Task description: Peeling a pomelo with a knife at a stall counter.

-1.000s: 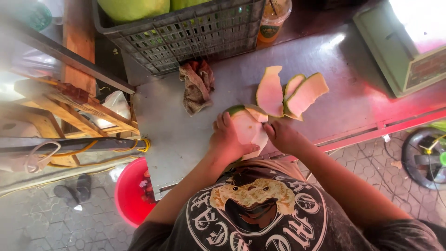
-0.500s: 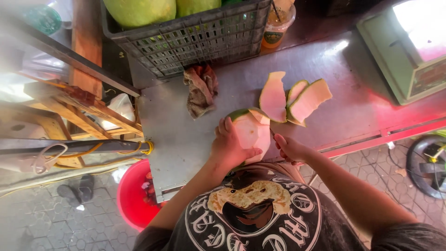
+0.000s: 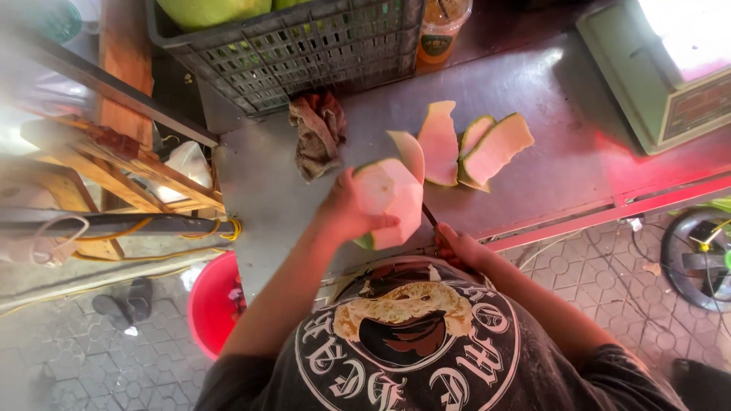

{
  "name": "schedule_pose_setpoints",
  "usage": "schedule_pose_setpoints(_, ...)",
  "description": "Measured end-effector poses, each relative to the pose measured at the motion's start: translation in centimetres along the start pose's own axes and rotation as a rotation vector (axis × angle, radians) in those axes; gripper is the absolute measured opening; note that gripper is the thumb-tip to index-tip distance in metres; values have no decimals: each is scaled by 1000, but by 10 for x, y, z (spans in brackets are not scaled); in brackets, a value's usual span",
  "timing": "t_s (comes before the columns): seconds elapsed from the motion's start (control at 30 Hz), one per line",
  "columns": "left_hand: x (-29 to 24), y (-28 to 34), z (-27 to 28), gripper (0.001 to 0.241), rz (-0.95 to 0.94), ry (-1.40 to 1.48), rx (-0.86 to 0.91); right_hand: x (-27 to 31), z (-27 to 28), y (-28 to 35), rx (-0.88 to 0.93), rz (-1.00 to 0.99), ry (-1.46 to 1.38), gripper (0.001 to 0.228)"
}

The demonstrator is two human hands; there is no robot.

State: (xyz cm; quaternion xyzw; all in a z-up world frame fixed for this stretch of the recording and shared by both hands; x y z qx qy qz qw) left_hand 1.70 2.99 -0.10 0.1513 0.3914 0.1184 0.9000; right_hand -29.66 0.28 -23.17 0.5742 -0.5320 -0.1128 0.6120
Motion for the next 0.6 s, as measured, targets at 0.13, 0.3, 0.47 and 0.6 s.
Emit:
schedule_pose_setpoints(0.13,7,-21,33,146,-104,-68,238,13,3,10,-96,60,-4,54)
schedule_pose_setpoints(0.3,10,-3,18,149,-255,-267,224,68,-46,95,-183,483,270,47)
schedule_pose_setpoints(0.47,9,25,-11,164,-68,-78,-94,90,-94,145,-444,865,935,32)
schedule_pose_setpoints(0.6,14,27,-21,151,-29,-45,-165,93,-103,121,-534,721,1107,34)
Point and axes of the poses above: each hand's wrist, its own y-axis away from the middle knuckle, its own z-axis out of the back of the hand, x = y × z, the point moved 2 cm from there along -y, towards the middle knuckle, and after that the axes turned 3 degrees about x, right-handed, at the moved point
